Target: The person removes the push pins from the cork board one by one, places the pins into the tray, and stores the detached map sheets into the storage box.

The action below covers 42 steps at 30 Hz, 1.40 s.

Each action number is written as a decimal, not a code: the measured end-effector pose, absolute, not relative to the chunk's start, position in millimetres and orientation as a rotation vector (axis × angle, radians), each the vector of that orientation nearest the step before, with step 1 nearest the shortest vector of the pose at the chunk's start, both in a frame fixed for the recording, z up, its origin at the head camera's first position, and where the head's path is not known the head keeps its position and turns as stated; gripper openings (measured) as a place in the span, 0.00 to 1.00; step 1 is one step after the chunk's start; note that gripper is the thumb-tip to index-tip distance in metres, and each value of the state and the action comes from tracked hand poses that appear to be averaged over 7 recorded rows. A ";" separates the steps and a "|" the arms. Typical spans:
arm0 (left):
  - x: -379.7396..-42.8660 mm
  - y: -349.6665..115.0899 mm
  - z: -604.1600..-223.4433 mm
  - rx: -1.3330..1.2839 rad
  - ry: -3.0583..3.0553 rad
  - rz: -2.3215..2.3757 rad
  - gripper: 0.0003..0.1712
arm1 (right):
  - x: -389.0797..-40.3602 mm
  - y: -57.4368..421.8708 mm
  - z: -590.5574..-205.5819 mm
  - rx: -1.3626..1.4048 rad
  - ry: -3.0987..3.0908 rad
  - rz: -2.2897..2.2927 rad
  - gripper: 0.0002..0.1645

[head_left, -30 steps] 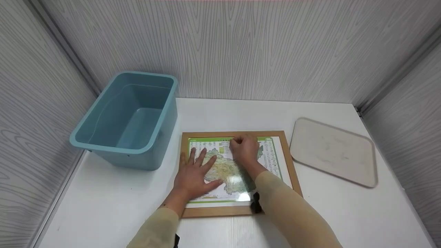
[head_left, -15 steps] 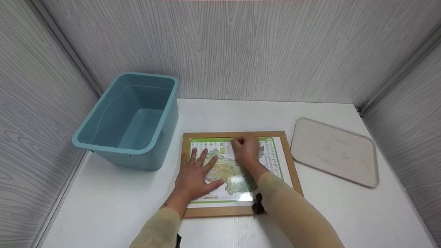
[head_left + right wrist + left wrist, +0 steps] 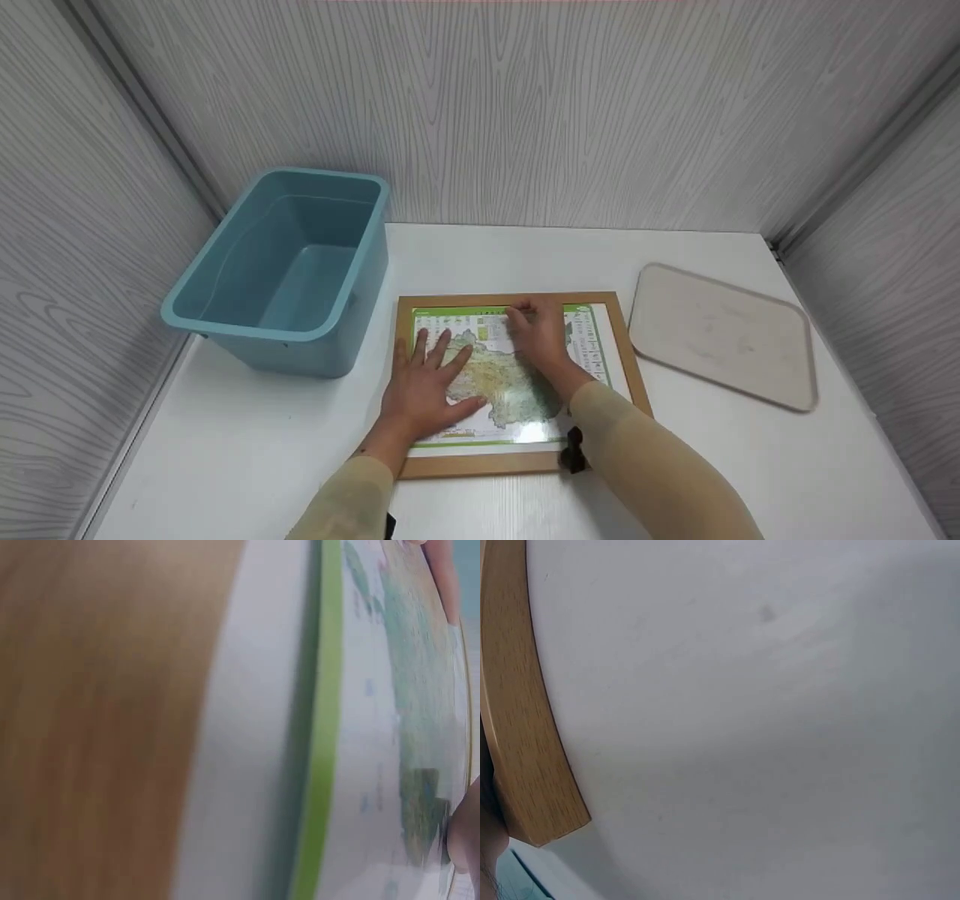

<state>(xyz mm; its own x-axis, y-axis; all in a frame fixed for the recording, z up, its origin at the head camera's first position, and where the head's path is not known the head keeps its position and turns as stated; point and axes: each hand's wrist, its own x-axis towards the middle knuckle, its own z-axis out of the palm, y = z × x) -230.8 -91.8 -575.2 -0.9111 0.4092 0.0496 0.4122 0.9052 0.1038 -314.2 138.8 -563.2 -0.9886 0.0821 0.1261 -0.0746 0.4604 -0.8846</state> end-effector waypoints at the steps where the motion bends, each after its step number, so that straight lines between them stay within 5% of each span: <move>1: -230.8 -92.0 -575.3 -0.655 -3.037 -0.177 0.54 | -313.6 139.3 -562.1 0.003 -2.551 1.549 0.07; 19: -230.7 -96.4 -577.0 -0.621 -3.042 -0.186 0.54 | -318.5 176.9 -540.1 0.042 -2.506 1.347 0.09; 42: -231.0 -89.0 -578.5 -0.615 -3.044 -0.173 0.55 | -319.6 269.7 -528.2 -0.271 -2.539 1.232 0.11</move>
